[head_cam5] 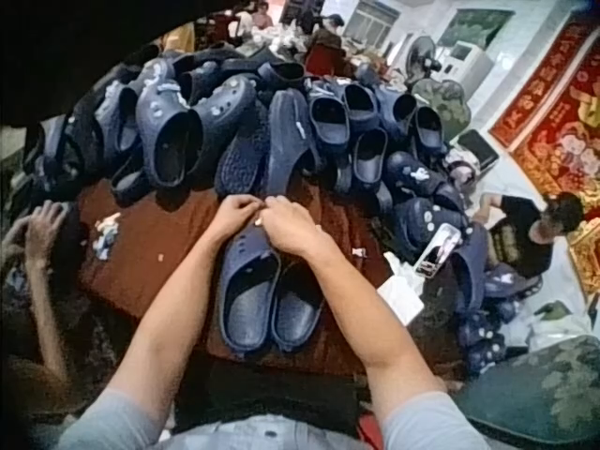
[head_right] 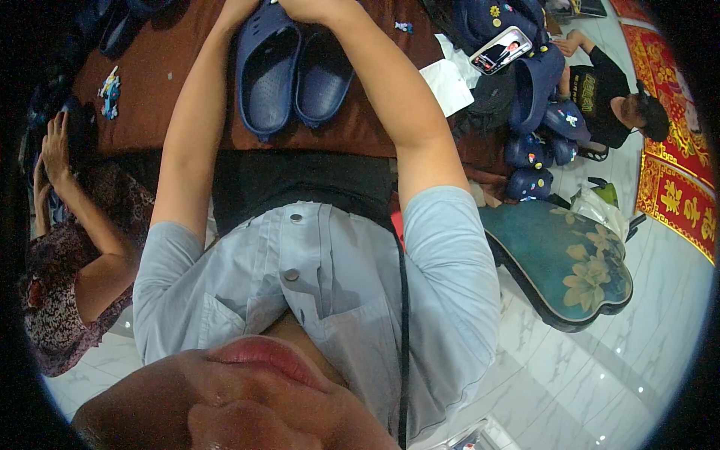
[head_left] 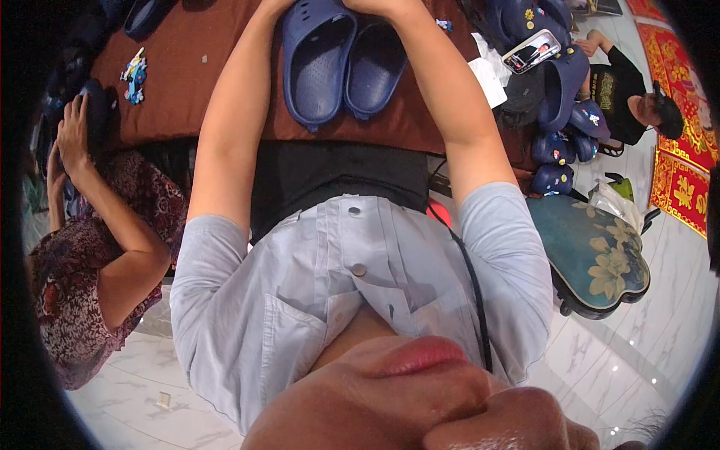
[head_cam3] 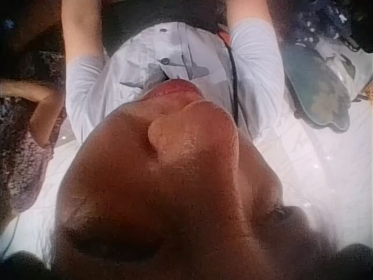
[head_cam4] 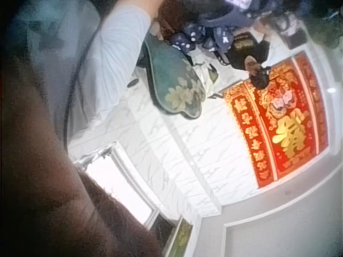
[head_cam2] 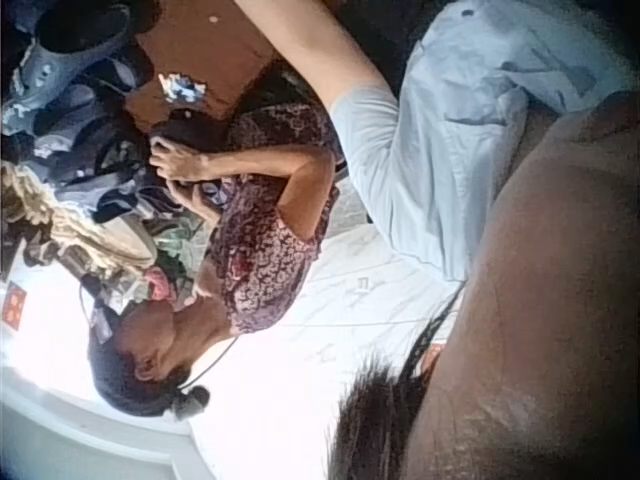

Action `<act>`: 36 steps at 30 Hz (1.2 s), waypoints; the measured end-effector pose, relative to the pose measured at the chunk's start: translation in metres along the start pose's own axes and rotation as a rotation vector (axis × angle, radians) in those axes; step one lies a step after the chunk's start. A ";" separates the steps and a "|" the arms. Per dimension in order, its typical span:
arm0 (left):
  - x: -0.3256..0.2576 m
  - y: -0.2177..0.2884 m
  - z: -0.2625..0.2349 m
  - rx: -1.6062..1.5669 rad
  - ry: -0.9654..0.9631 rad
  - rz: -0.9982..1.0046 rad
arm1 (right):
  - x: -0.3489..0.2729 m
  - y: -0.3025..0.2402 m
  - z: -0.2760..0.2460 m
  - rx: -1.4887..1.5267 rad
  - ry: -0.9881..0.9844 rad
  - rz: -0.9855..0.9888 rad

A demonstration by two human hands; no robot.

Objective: Applying decorative charms to blue foam clogs.

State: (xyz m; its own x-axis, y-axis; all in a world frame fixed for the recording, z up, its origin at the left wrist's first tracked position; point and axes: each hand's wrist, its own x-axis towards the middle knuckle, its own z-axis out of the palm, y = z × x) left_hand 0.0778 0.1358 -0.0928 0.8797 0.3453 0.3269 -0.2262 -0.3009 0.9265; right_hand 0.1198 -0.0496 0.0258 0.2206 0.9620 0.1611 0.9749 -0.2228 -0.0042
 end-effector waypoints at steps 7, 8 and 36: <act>-0.001 0.002 -0.002 0.005 -0.003 0.010 | -0.004 0.000 -0.008 0.033 0.100 0.025; -0.001 0.002 -0.002 0.007 -0.001 -0.002 | -0.004 -0.002 -0.008 -0.012 0.172 -0.007; 0.000 -0.003 -0.006 0.014 -0.034 -0.053 | 0.001 0.004 0.006 -0.089 0.187 -0.155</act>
State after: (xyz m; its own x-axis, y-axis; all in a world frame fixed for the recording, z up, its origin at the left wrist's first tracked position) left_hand 0.0759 0.1420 -0.0947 0.9040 0.3311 0.2705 -0.1731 -0.2951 0.9397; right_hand 0.1239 -0.0485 0.0201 0.0509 0.9417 0.3327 0.9882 -0.0958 0.1199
